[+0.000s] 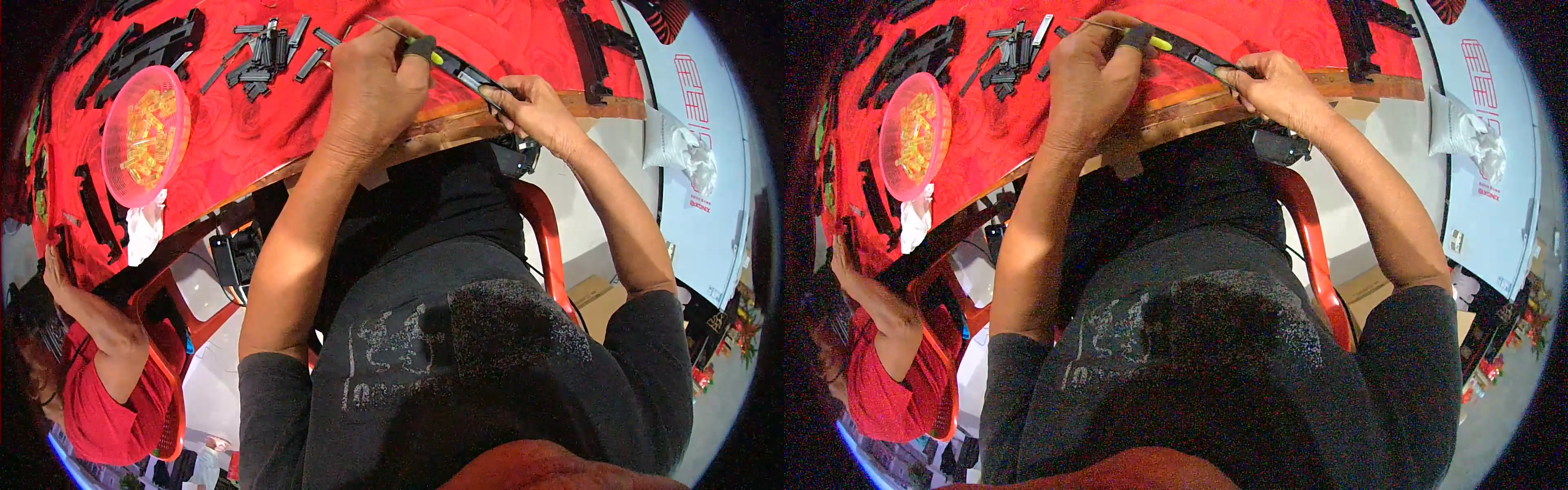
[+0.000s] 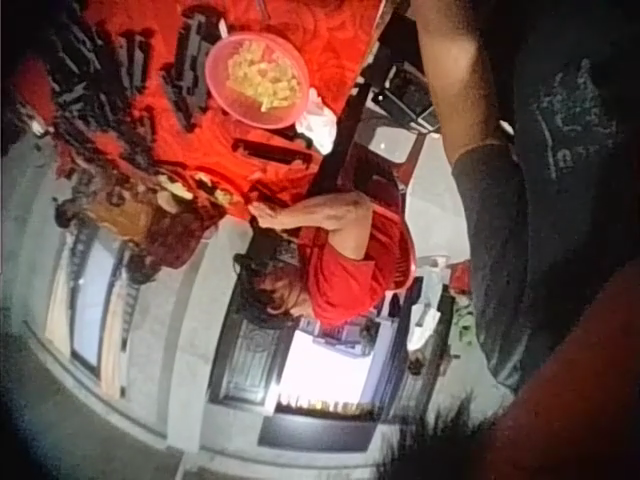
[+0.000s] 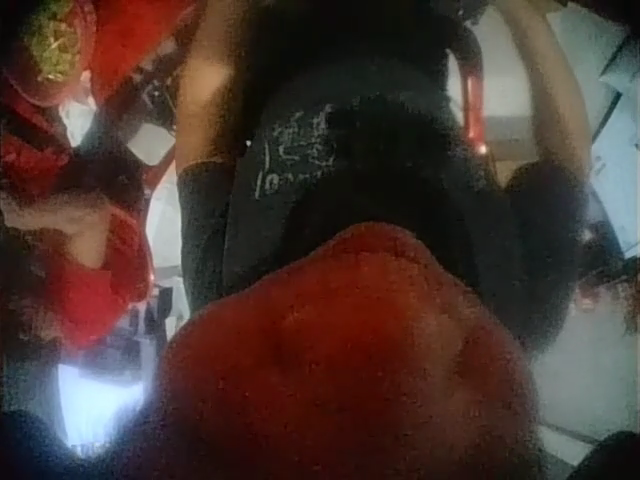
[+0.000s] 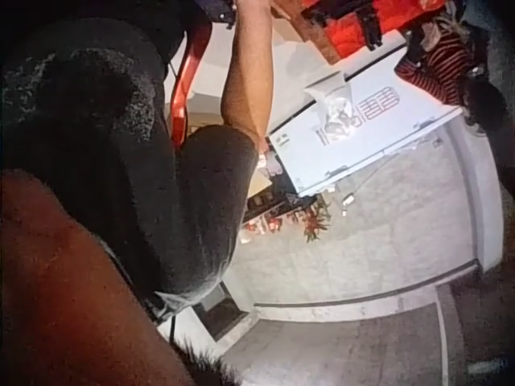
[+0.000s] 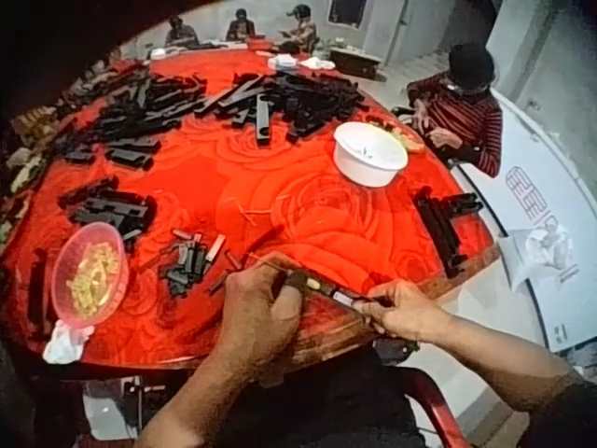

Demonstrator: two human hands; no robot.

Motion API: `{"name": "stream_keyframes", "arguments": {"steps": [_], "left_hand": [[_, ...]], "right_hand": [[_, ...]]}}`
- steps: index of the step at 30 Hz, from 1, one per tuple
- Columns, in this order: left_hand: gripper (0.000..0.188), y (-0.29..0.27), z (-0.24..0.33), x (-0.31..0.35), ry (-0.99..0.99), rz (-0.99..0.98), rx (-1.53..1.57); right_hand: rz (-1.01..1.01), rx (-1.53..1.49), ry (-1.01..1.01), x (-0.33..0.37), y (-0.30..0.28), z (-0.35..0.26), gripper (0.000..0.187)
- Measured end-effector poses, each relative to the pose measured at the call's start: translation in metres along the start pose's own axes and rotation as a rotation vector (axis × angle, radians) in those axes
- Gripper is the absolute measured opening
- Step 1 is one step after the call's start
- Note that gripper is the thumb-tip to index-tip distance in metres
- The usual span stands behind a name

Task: The person assembles a plastic toy gun from plastic components and small screws at a table. The assembly is performed with a small screwdriver.

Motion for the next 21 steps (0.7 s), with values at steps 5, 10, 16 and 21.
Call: {"name": "stream_keyframes", "arguments": {"steps": [5,10,16,21], "left_hand": [[0.010,0.006,-0.004,0.003,-0.004,-0.006,0.064],[0.009,0.023,-0.006,0.006,-0.009,-0.124,0.018],[0.012,0.034,0.024,0.007,0.224,-0.155,-0.115],[0.015,0.038,0.039,0.009,0.393,-0.113,-0.182]], "right_hand": [[-0.021,-0.032,0.012,-0.001,0.002,-0.001,0.033],[-0.014,-0.043,0.018,-0.001,0.001,0.002,0.033],[-0.024,-0.013,-0.012,-0.005,0.000,0.003,0.041],[-0.002,0.015,0.019,-0.002,0.000,0.000,0.037]]}}
Point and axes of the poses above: each hand's wrist, its own x-axis away from the middle knuckle, its own y-axis out of the palm, z = x × y, the point moved 10 cm from there along -x, towards the middle knuckle, and after that the axes turned 8 degrees about y, right-handed, at the moved point
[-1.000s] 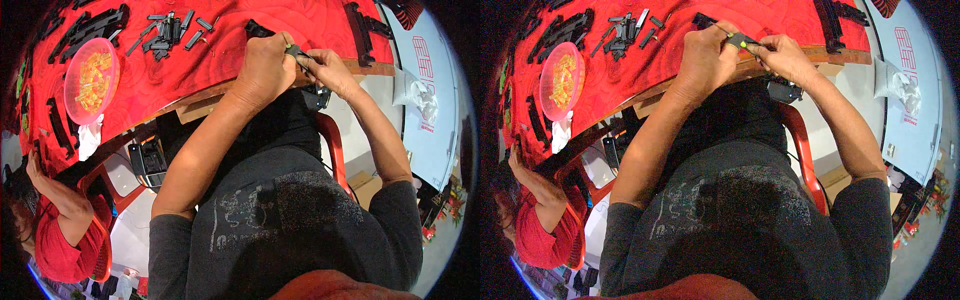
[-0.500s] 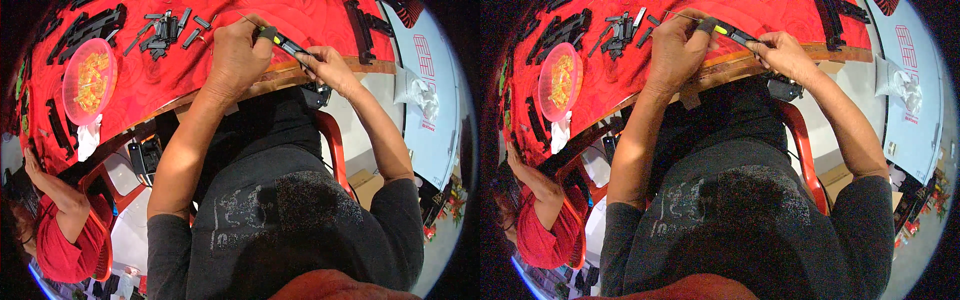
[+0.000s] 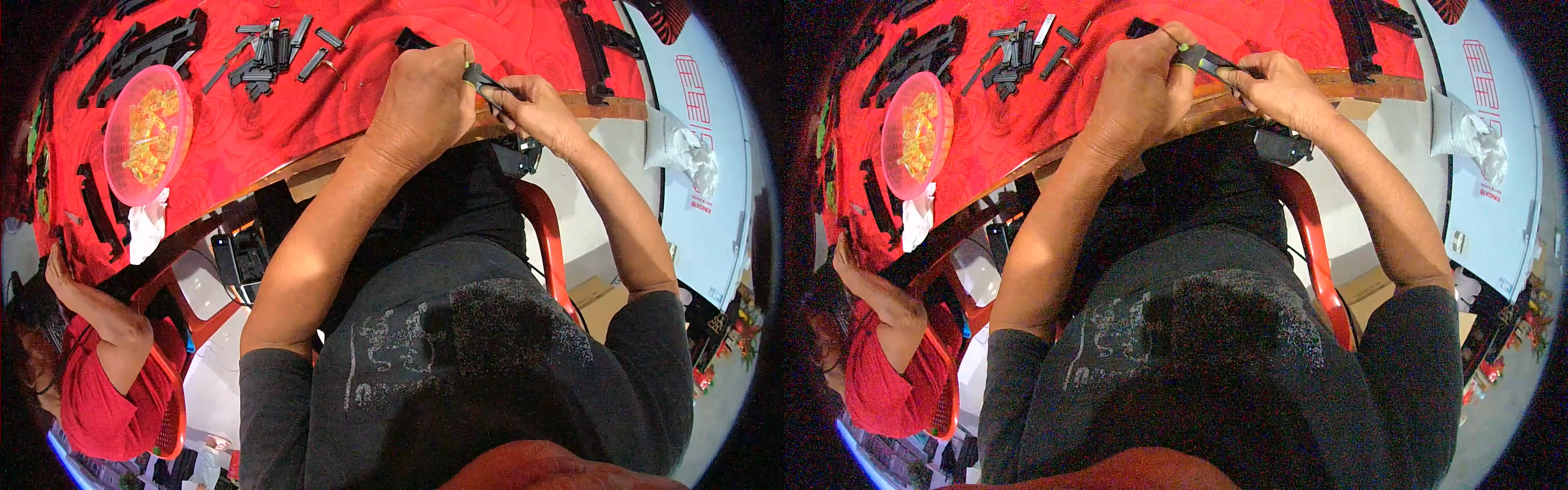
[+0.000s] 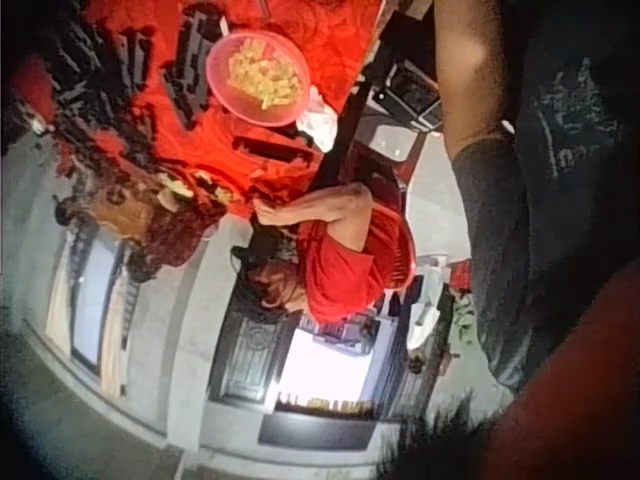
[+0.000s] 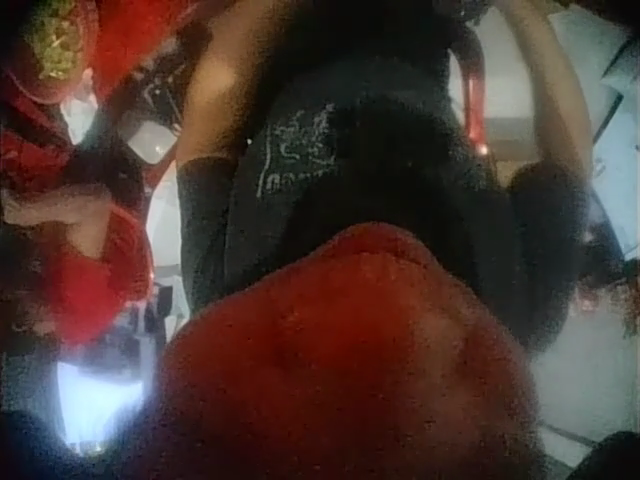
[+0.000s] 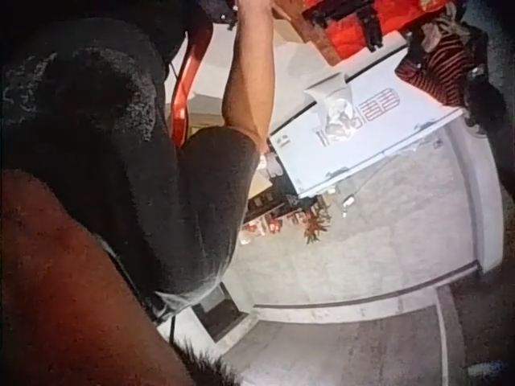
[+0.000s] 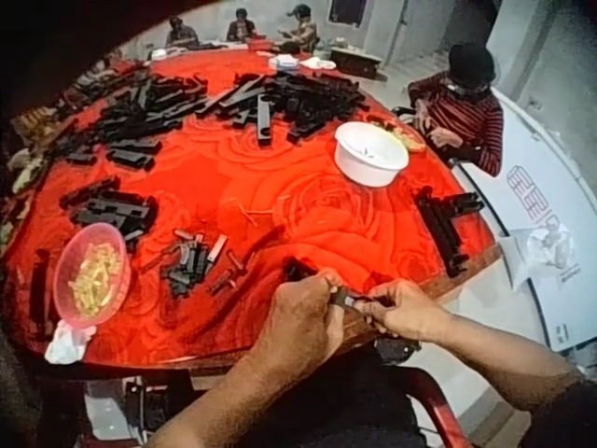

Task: The person assembles a plastic toy gun from plastic components and small screws at a table. The assembly is performed with a small screwdriver.

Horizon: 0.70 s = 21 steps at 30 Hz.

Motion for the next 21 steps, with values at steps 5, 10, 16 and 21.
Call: {"name": "stream_keyframes", "arguments": {"steps": [5,10,16,21], "left_hand": [[0.014,0.003,-0.005,0.006,-0.109,0.070,0.120],[0.020,0.011,-0.004,0.006,-0.126,-0.027,0.108],[0.010,-0.003,0.003,0.004,0.001,0.048,-0.024],[0.011,-0.012,0.001,0.005,0.007,0.054,-0.052]], "right_hand": [[0.008,0.041,-0.036,0.000,0.001,-0.002,0.033],[0.018,0.066,-0.031,0.000,0.000,-0.002,0.033],[-0.005,0.041,-0.050,0.000,0.002,-0.003,0.034],[0.035,0.050,-0.054,0.003,-0.001,-0.006,0.035]]}}
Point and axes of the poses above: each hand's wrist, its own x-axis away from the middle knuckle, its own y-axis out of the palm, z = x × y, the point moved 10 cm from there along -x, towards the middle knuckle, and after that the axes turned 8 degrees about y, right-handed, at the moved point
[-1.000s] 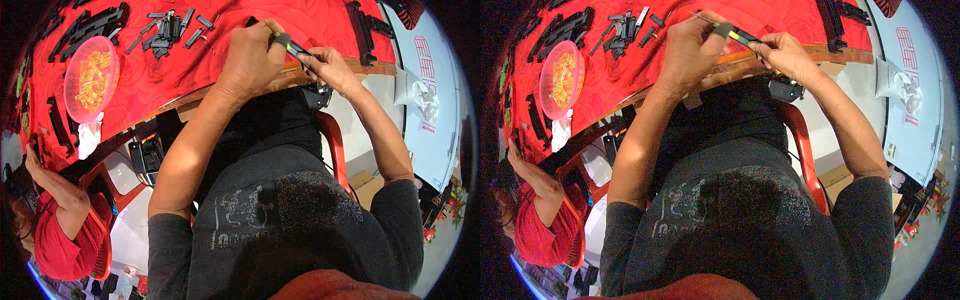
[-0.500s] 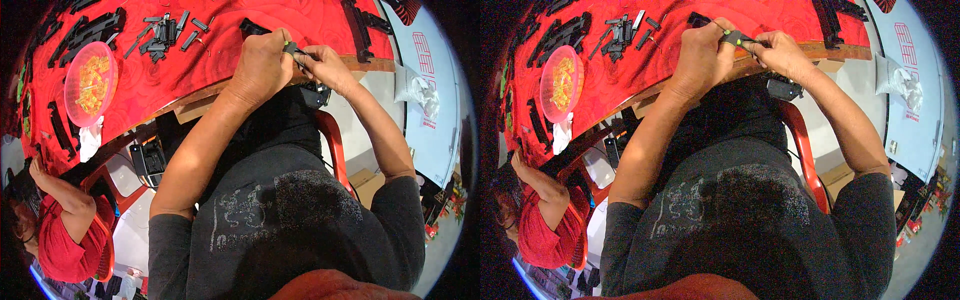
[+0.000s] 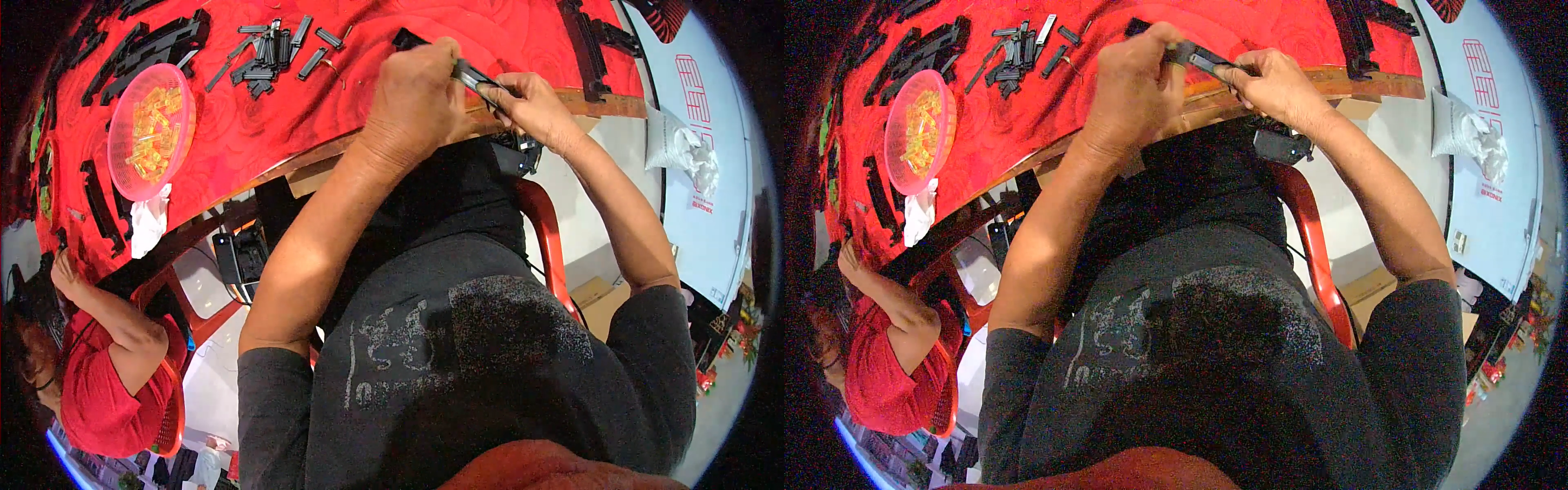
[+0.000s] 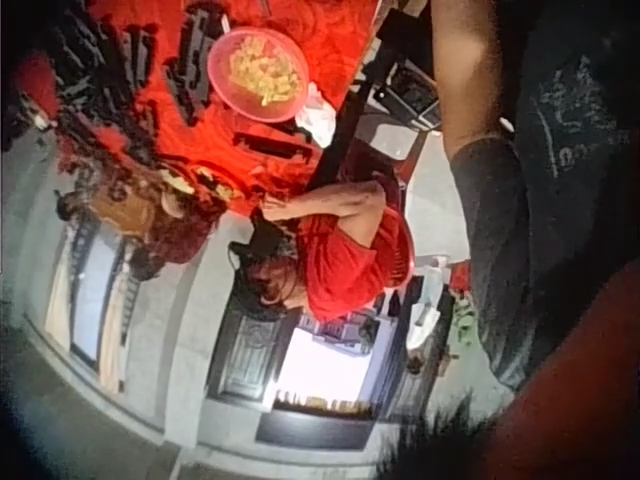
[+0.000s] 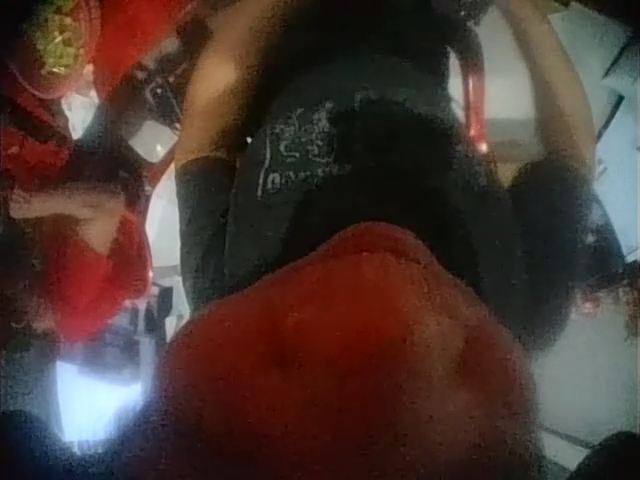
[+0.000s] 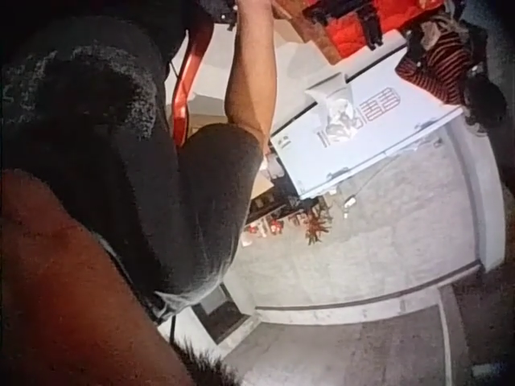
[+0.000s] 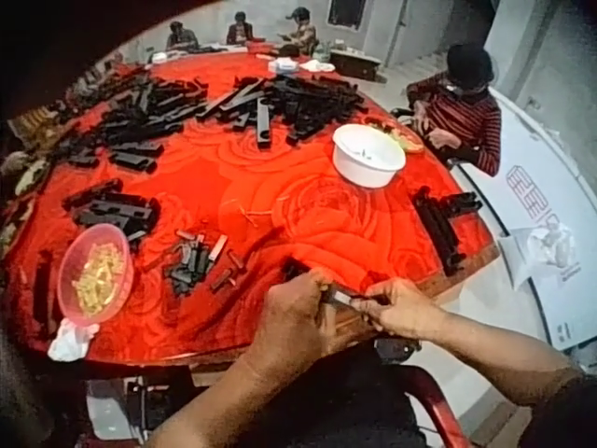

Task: The person assembles a plastic toy gun from plastic components and small screws at a table. The assembly is performed with a small screwdriver.

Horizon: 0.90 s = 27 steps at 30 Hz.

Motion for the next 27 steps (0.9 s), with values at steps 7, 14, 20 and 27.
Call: {"name": "stream_keyframes", "arguments": {"steps": [7,14,20,27], "left_hand": [[0.008,-0.020,-0.031,0.002,-0.285,0.051,0.059],[0.012,0.004,-0.051,0.016,-0.468,-0.035,0.262],[0.012,0.013,-0.048,0.017,-0.398,-0.079,0.219],[0.013,0.011,-0.044,0.017,-0.377,-0.071,0.216]], "right_hand": [[-0.021,-0.029,0.016,-0.005,0.002,0.009,0.034],[-0.038,-0.057,0.045,-0.002,0.003,0.005,0.034],[-0.028,-0.038,0.050,-0.002,0.002,0.005,0.034],[-0.021,-0.014,0.019,-0.004,0.002,0.006,0.035]]}}
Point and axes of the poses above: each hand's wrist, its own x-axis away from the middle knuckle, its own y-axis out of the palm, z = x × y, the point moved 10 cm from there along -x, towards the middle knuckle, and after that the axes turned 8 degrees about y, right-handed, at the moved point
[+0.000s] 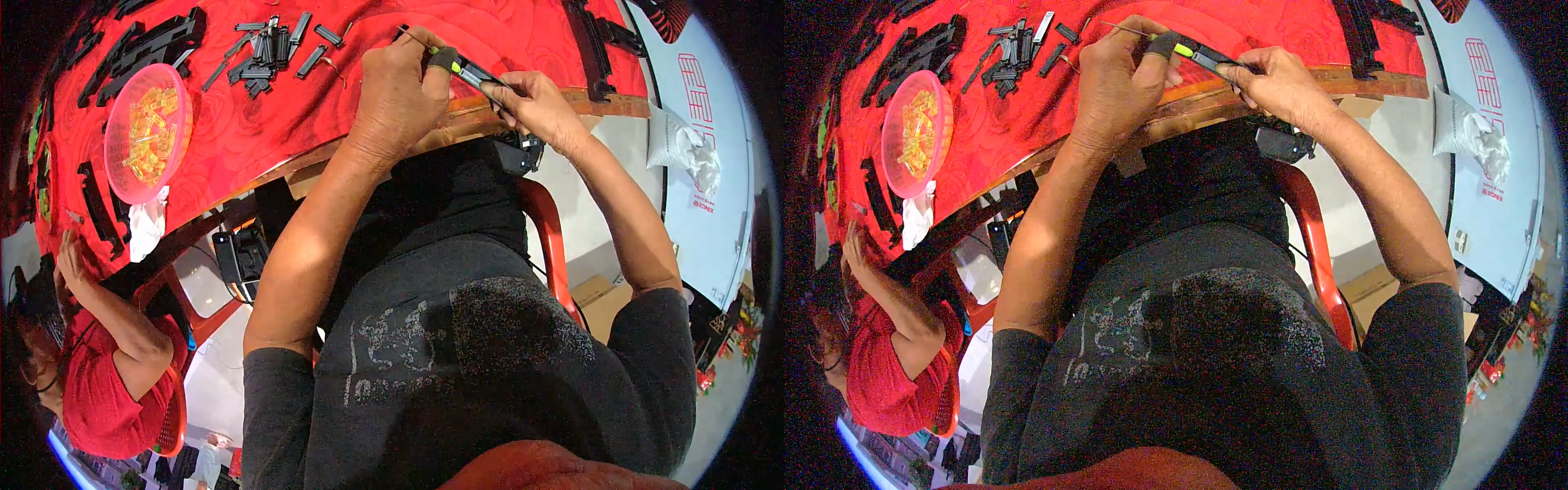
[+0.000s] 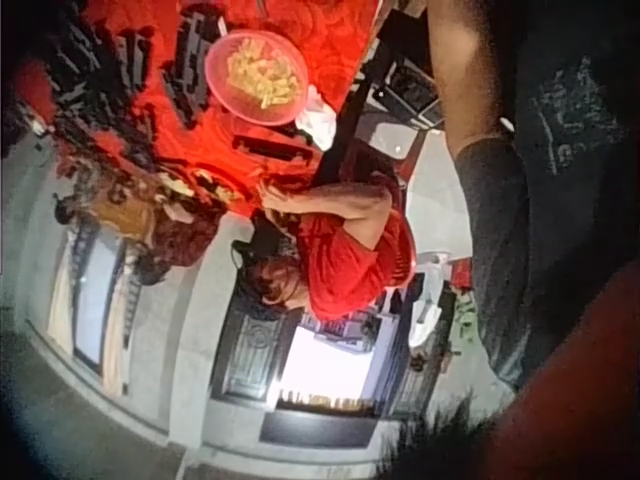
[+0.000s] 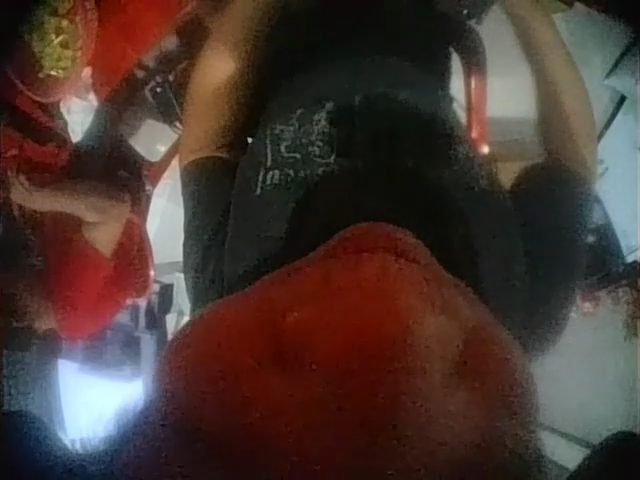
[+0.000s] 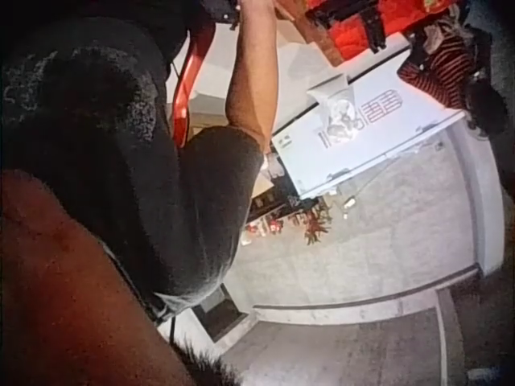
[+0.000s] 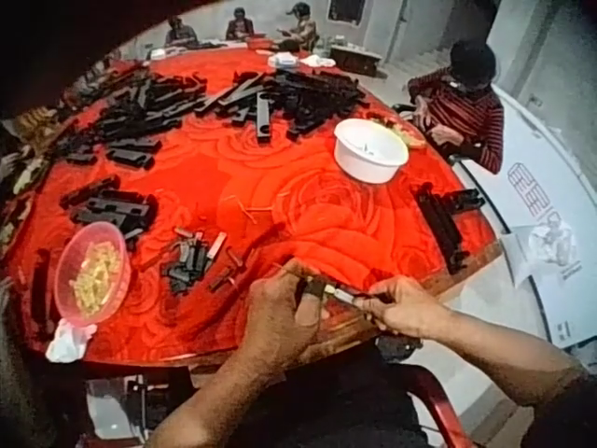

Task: The person assembles a plastic toy gun from plastic components and small screws at a table. The assembly is performed with a small screwdriver.

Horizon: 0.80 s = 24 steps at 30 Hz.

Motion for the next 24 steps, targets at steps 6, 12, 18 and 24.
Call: {"name": "stream_keyframes", "arguments": {"steps": [6,12,18,24], "left_hand": [[0.012,0.004,-0.004,0.002,-0.005,-0.031,-0.019],[0.007,-0.007,-0.001,0.001,0.017,0.135,0.126],[0.013,0.002,-0.003,0.002,-0.011,0.000,-0.029],[0.012,-0.001,0.005,0.002,0.037,0.010,-0.038]], "right_hand": [[0.004,-0.015,0.008,0.001,0.001,-0.003,0.034],[0.002,0.018,0.006,0.002,-0.001,-0.003,0.034],[-0.007,-0.017,0.020,0.002,0.001,-0.002,0.034],[0.014,0.001,-0.012,0.003,-0.001,-0.004,0.033]]}}
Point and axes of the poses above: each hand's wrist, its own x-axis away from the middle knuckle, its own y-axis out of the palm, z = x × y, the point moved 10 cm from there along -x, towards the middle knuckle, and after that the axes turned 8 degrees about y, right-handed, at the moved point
